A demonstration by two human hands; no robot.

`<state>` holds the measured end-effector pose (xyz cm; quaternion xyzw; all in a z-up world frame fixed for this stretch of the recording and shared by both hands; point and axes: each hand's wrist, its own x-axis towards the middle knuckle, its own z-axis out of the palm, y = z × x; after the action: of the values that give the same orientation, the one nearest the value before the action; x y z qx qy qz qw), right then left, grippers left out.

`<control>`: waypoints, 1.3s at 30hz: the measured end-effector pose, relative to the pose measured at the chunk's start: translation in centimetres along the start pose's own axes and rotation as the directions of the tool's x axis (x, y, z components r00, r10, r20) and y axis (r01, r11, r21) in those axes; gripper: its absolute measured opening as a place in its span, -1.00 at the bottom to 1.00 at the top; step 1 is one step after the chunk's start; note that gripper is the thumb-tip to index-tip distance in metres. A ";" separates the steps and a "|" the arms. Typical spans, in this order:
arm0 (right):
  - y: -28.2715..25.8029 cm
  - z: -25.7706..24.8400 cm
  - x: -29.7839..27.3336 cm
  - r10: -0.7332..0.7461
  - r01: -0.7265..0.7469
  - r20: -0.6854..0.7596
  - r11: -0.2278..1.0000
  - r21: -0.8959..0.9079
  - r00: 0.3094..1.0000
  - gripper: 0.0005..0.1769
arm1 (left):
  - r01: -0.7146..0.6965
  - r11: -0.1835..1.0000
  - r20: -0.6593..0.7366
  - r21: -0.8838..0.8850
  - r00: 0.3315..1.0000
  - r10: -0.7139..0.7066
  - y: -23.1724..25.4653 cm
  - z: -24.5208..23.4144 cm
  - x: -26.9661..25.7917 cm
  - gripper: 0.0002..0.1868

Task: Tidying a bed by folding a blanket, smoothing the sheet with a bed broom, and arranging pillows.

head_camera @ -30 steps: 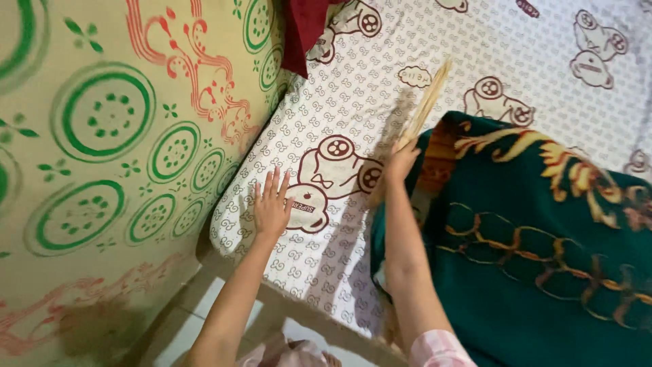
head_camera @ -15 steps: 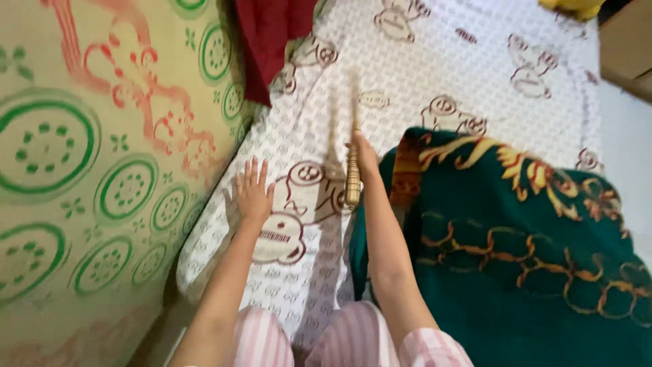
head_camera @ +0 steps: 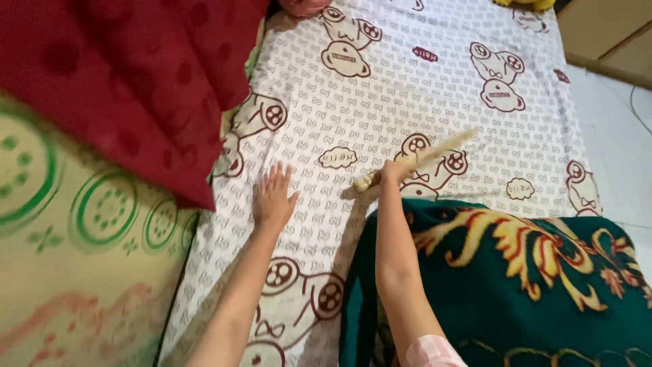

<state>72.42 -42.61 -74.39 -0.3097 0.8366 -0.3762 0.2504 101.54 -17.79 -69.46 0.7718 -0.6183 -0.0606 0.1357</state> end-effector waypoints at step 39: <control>-2.8 4.0 2.9 -0.596 0.604 0.215 0.796 0.038 0.773 -0.22 | -0.201 0.978 -0.058 0.058 0.977 0.204 2.4 11.1 14.7 -0.48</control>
<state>73.96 -48.05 -75.08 -0.6032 0.6680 -0.3864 0.2015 99.71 -34.02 -78.30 0.7095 -0.6905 -0.0061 0.1408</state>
